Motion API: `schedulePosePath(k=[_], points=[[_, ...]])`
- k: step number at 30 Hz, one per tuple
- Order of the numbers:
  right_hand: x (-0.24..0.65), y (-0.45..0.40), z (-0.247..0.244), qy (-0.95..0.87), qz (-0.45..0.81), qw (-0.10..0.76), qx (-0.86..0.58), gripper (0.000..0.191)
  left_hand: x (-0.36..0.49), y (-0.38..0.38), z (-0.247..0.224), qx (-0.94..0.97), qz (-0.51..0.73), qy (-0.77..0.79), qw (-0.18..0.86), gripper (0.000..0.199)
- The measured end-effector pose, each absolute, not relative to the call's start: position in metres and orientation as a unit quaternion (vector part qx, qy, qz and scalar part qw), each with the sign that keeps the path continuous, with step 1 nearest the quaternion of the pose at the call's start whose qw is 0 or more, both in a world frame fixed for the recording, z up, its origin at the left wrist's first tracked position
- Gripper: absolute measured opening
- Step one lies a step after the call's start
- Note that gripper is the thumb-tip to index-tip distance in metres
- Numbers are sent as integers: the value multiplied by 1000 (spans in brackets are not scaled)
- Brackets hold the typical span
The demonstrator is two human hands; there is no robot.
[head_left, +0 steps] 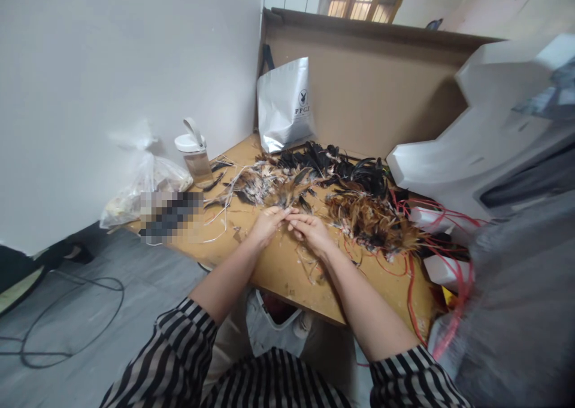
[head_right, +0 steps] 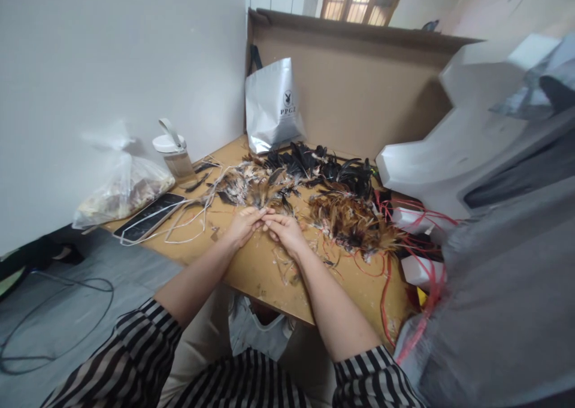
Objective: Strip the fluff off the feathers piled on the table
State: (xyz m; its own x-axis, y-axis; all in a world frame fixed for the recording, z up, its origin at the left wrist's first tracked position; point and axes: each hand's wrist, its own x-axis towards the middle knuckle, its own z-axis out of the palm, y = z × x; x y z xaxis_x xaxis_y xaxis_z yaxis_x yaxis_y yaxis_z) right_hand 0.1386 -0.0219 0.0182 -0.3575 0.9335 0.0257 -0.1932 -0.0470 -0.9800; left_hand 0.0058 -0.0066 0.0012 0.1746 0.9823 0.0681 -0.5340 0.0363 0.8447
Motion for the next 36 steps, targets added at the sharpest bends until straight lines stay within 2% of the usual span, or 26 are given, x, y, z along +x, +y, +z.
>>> schedulePosePath(k=[8, 14, 16, 23, 28, 31, 33, 36], points=[[142, -21, 22, -561, 599, 434, -371, 29, 5, -6, 0, 390, 580, 299, 649, 22], [170, 1, 18, -590, 360, 506, -515, 24, -5, -1, -1, 287, 621, 294, 668, 18], [179, 7, 16, -600, 311, 495, -546, 23, -7, 0, -1, 260, 623, 295, 676, 15], [176, 1, 13, -720, 184, 390, -543, 17, -8, 2, -3, 240, 611, 298, 693, 12], [153, -14, 22, -780, 69, 253, -568, 21, -5, 0, -2, 270, 592, 302, 697, 14], [145, -15, 23, -783, 45, 193, -590, 22, -4, 0, -2, 281, 586, 302, 697, 16], [144, -11, 20, -767, 67, 210, -603, 20, -4, -1, -2, 281, 587, 309, 694, 16], [149, -4, 17, -696, 196, 347, -597, 16, -5, 0, -3, 282, 585, 320, 690, 19]])
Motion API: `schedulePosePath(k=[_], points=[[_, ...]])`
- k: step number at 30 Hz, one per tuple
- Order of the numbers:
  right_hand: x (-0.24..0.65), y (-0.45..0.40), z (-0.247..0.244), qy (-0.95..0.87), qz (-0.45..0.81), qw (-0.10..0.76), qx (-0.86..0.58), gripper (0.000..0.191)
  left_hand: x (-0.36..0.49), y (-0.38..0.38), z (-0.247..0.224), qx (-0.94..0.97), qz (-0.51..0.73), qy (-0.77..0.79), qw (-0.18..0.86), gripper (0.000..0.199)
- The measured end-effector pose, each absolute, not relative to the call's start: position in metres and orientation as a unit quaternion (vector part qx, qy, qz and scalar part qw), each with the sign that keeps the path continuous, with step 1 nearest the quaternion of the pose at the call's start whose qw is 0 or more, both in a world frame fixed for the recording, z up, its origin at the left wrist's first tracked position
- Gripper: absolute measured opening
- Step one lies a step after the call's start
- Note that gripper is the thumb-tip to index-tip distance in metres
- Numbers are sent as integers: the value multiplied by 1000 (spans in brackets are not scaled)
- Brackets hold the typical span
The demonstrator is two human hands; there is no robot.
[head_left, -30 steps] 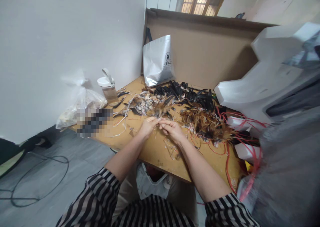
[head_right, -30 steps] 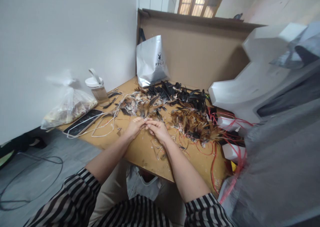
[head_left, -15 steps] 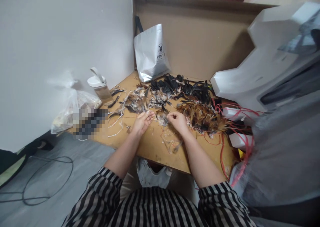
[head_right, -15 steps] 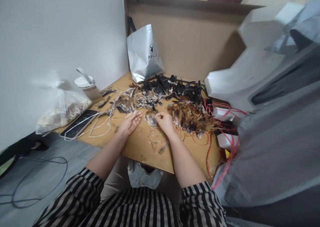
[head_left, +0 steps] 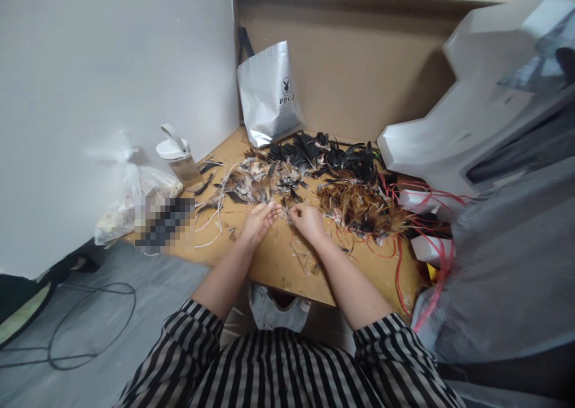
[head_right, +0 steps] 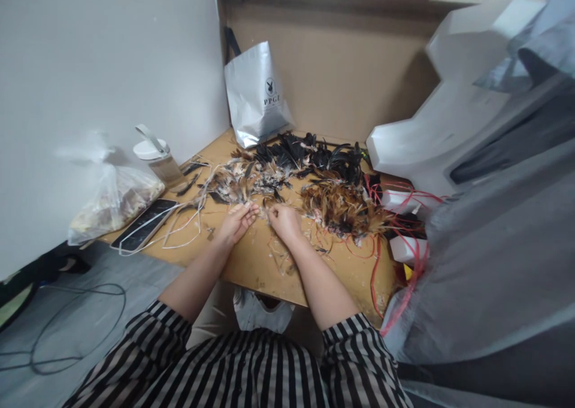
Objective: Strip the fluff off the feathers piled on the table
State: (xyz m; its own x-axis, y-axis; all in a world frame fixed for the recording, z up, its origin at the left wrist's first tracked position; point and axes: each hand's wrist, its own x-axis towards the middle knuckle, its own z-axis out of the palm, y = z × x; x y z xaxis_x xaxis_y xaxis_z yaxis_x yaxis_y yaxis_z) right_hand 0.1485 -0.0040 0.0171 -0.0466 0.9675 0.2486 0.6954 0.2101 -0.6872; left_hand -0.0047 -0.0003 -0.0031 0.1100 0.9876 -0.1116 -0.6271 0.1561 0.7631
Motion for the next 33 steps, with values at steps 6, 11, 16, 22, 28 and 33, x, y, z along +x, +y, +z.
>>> schedulePosePath(k=[6, 11, 16, 22, 28, 33], points=[[154, 2, 20, -451, 577, 513, -448, 26, -2, -2, -5, 324, 559, 343, 682, 23], [148, -2, 20, -447, 595, 526, -412, 25, 1, -4, -5, 370, 530, 352, 677, 25], [141, -5, 22, -463, 569, 522, -435, 24, 2, -6, -4, 395, 503, 365, 676, 27], [139, -6, 21, -465, 549, 532, -447, 23, 2, -7, -3, 403, 484, 364, 686, 26], [138, -5, 18, -473, 538, 527, -458, 28, 2, -7, -3, 406, 478, 363, 689, 23], [146, -3, 19, -441, 559, 540, -449, 35, 0, -4, -5, 354, 524, 332, 699, 20]])
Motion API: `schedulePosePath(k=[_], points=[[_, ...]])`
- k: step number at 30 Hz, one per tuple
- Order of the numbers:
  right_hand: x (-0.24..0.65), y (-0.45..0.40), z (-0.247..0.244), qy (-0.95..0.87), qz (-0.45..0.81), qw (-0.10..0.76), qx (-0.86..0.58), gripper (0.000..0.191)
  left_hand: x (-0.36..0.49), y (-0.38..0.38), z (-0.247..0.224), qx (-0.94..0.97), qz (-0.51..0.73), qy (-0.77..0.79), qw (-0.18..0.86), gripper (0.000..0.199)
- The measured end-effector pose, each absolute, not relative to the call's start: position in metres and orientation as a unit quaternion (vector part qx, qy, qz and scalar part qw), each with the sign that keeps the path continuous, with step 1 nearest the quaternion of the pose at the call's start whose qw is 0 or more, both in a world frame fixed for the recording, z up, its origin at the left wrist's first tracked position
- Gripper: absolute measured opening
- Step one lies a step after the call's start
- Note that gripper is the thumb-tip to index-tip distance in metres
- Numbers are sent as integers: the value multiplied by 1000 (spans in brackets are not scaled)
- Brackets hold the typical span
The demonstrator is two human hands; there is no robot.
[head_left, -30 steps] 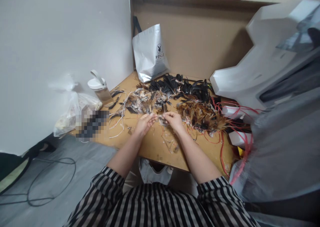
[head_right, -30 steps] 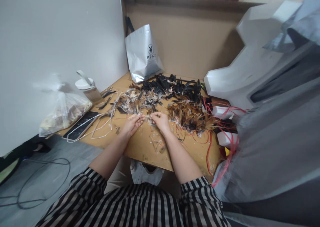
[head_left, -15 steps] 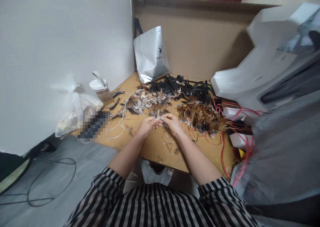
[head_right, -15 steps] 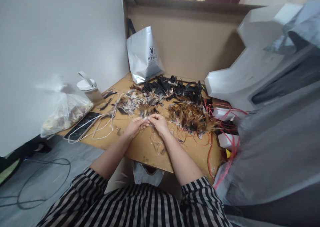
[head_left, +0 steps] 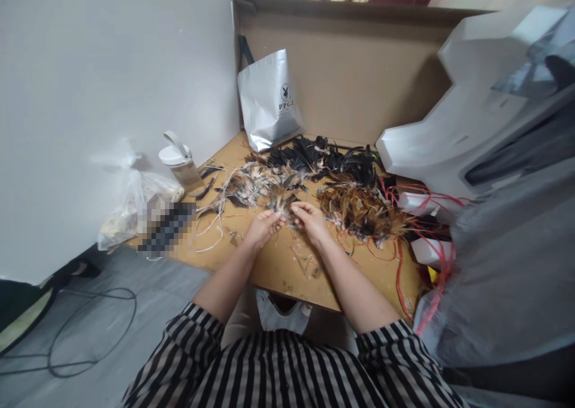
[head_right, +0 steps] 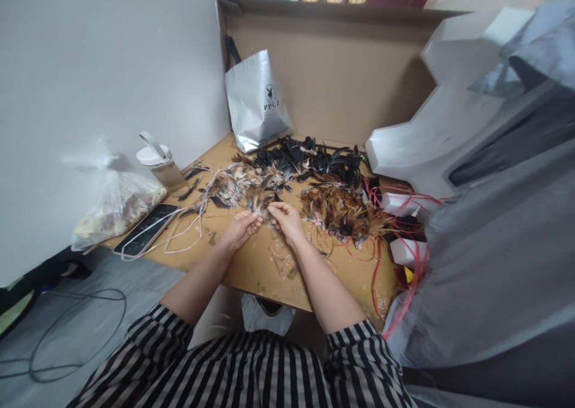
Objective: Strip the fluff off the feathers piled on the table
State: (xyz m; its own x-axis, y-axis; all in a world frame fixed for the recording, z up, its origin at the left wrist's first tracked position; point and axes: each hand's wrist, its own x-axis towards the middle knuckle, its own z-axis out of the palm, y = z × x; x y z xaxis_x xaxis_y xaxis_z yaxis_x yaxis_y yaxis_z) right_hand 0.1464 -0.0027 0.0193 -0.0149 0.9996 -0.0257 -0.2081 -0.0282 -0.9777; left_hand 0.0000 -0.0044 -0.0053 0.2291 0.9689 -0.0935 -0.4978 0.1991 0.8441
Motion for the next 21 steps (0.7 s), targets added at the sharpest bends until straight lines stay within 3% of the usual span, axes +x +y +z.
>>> schedulePosePath(k=[9, 21], points=[[149, -11, 21, -415, 694, 429, -403, 36, -1, -4, -2, 323, 558, 295, 705, 20], [155, -3, 22, -385, 635, 542, -393, 23, 1, -4, -2, 337, 546, 325, 695, 20]])
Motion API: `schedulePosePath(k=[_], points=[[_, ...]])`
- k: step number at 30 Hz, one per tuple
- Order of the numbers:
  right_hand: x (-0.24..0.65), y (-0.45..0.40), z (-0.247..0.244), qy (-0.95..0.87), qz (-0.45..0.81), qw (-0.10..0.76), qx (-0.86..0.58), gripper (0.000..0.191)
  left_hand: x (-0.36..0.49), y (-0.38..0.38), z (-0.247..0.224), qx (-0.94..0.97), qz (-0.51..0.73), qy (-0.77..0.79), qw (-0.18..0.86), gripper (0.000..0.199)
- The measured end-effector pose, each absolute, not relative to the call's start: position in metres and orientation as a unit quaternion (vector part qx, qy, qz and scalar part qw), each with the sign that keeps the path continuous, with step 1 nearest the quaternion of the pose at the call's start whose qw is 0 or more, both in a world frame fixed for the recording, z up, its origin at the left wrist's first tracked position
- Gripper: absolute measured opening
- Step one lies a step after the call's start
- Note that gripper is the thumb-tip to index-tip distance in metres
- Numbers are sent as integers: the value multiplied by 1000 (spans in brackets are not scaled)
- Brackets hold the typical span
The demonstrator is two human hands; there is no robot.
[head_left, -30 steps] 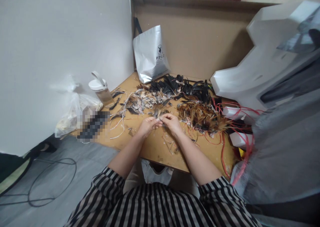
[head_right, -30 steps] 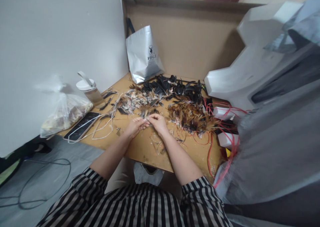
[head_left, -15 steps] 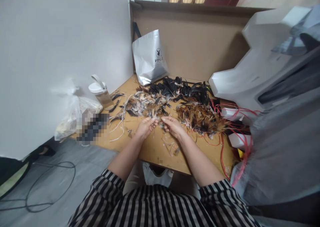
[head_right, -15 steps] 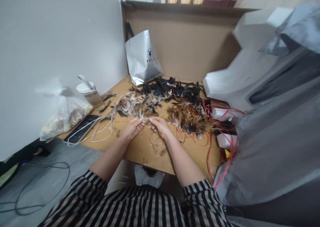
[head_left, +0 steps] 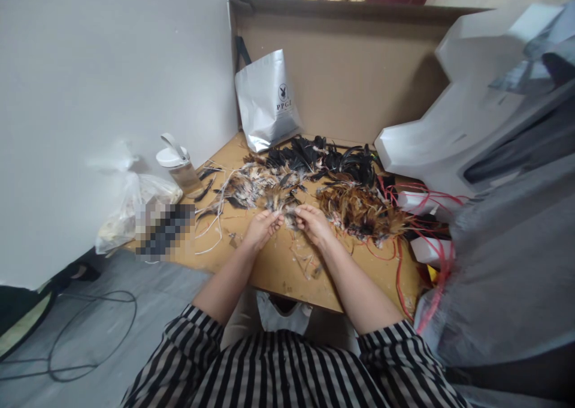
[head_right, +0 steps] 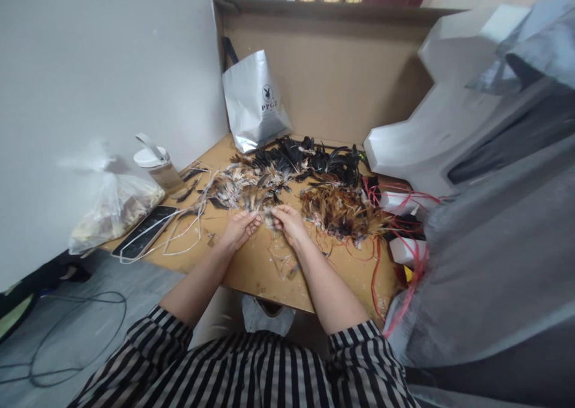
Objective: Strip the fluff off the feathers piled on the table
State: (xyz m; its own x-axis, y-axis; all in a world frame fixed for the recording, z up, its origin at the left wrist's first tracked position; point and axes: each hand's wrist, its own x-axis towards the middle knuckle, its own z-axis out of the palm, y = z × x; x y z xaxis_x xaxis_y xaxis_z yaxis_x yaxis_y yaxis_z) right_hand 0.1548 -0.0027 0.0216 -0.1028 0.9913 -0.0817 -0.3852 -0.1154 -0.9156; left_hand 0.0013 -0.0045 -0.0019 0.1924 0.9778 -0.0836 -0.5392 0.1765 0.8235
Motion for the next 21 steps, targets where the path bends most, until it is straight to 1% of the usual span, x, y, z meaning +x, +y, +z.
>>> schedulePosePath(k=[4, 9, 11, 14, 17, 21], points=[[169, 1, 27, -443, 608, 527, -396, 20, 1, -4, 0, 326, 547, 327, 698, 19], [175, -3, 31, -510, 624, 442, -394, 19, 2, -4, -5, 351, 512, 349, 702, 23], [173, -4, 30, -523, 616, 428, -405, 20, 3, -4, -6, 370, 490, 352, 707, 24], [170, -4, 29, -531, 586, 440, -425, 20, 3, -7, -5, 398, 462, 349, 711, 25], [167, -4, 28, -539, 565, 444, -439, 20, 4, -8, -4, 401, 461, 352, 709, 24], [162, -3, 27, -503, 583, 464, -438, 22, 5, -6, -7, 386, 480, 352, 705, 21]])
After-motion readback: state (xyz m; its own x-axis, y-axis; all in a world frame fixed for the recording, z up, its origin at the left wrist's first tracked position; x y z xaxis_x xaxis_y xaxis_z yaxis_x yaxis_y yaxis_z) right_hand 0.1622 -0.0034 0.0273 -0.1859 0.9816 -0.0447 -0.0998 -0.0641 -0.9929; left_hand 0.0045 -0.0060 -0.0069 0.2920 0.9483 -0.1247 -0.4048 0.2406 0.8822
